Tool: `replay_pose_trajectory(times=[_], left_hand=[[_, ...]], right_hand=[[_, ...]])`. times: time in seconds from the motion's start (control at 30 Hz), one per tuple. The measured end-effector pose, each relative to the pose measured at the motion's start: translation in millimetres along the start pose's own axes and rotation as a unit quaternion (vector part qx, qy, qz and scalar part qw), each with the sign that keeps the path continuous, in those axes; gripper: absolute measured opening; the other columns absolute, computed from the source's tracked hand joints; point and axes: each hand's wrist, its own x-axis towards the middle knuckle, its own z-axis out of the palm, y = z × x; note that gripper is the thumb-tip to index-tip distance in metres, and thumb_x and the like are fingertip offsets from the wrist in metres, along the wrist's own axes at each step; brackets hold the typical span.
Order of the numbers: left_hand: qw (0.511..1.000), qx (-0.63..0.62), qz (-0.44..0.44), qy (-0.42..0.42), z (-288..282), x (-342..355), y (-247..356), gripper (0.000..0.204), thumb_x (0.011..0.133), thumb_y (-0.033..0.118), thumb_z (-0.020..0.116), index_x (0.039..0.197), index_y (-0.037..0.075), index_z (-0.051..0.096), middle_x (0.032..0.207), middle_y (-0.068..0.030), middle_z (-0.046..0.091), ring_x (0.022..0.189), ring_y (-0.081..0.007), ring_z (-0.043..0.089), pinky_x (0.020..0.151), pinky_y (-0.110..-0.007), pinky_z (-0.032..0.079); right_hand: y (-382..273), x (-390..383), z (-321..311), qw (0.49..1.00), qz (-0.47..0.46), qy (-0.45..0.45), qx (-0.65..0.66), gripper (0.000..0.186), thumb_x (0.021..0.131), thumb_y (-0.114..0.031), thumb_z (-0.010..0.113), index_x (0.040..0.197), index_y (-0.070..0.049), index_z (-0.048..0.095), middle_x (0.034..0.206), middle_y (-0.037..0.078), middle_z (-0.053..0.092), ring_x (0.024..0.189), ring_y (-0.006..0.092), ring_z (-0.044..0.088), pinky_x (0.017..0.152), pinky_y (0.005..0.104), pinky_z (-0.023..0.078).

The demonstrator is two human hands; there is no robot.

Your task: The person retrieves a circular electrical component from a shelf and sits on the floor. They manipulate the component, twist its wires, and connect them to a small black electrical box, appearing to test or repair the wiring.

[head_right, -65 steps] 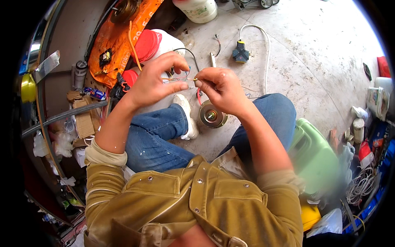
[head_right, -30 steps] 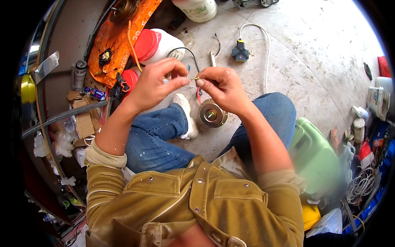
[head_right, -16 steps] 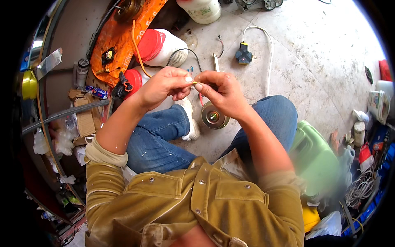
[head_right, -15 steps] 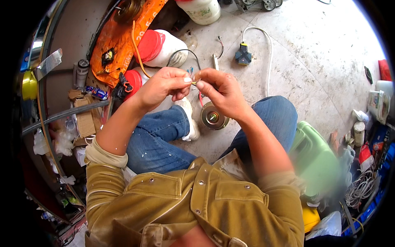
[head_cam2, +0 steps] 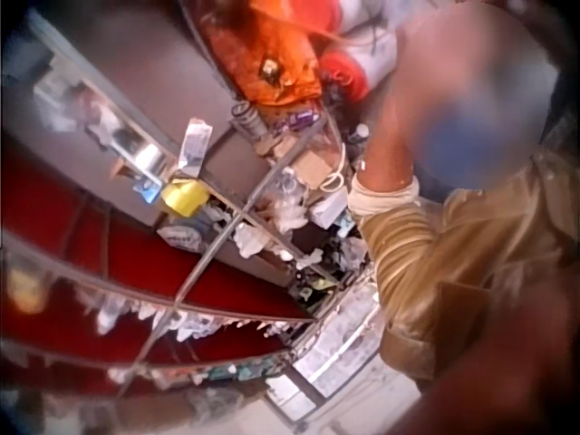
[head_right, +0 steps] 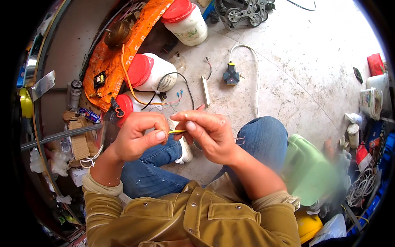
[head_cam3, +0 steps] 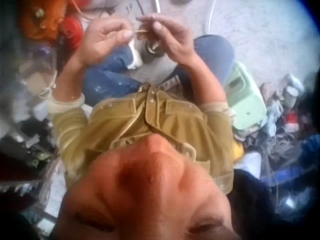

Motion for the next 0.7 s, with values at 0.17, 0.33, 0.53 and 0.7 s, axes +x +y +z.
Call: replay_pose_trajectory(times=[0.17,0.33,0.53,0.7], left_hand=[[1.000,-0.001,0.009,0.022,1,-2,-1,0.021,0.087,0.018,0.057,0.075,0.001,0.057,0.063,-0.0049,0.051,0.059,-0.0136,0.047,0.054,-0.027,0.039],[0.996,0.062,-0.006,0.060,0,4,-21,0.027,0.087,0.022,0.055,0.071,0.000,0.055,0.056,-0.0034,0.047,0.055,-0.0113,0.043,0.052,-0.027,0.036],[0.969,-0.175,-0.170,0.025,-7,10,-42,0.036,0.093,0.028,0.047,0.066,0.005,0.048,0.061,0.0006,0.047,0.056,-0.0063,0.041,0.051,-0.021,0.034],[0.922,0.297,0.174,0.178,-7,22,-38,0.018,0.081,0.020,0.063,0.078,0.004,0.056,0.072,-0.0046,0.056,0.061,-0.0164,0.053,0.056,-0.028,0.042]], right_hand=[[0,-1,-1,1.000,0.003,-0.002,-0.024,0.025,0.095,-0.011,0.046,0.110,0.002,0.059,0.082,0.008,0.065,0.071,0.0091,0.062,0.055,0.0203,0.043],[9,5,-4,0.991,0.049,0.004,-0.122,0.016,0.084,-0.008,0.062,0.096,0.003,0.063,0.078,0.006,0.064,0.075,0.0119,0.060,0.066,0.0246,0.046],[22,12,-4,0.985,0.094,0.050,-0.136,0.010,0.083,-0.007,0.062,0.087,0.003,0.063,0.072,0.004,0.061,0.065,0.0068,0.054,0.059,0.0229,0.043],[26,14,-11,0.990,0.108,0.071,-0.063,0.014,0.085,-0.010,0.062,0.091,0.003,0.063,0.075,0.001,0.061,0.067,0.0063,0.053,0.060,0.0218,0.044]])
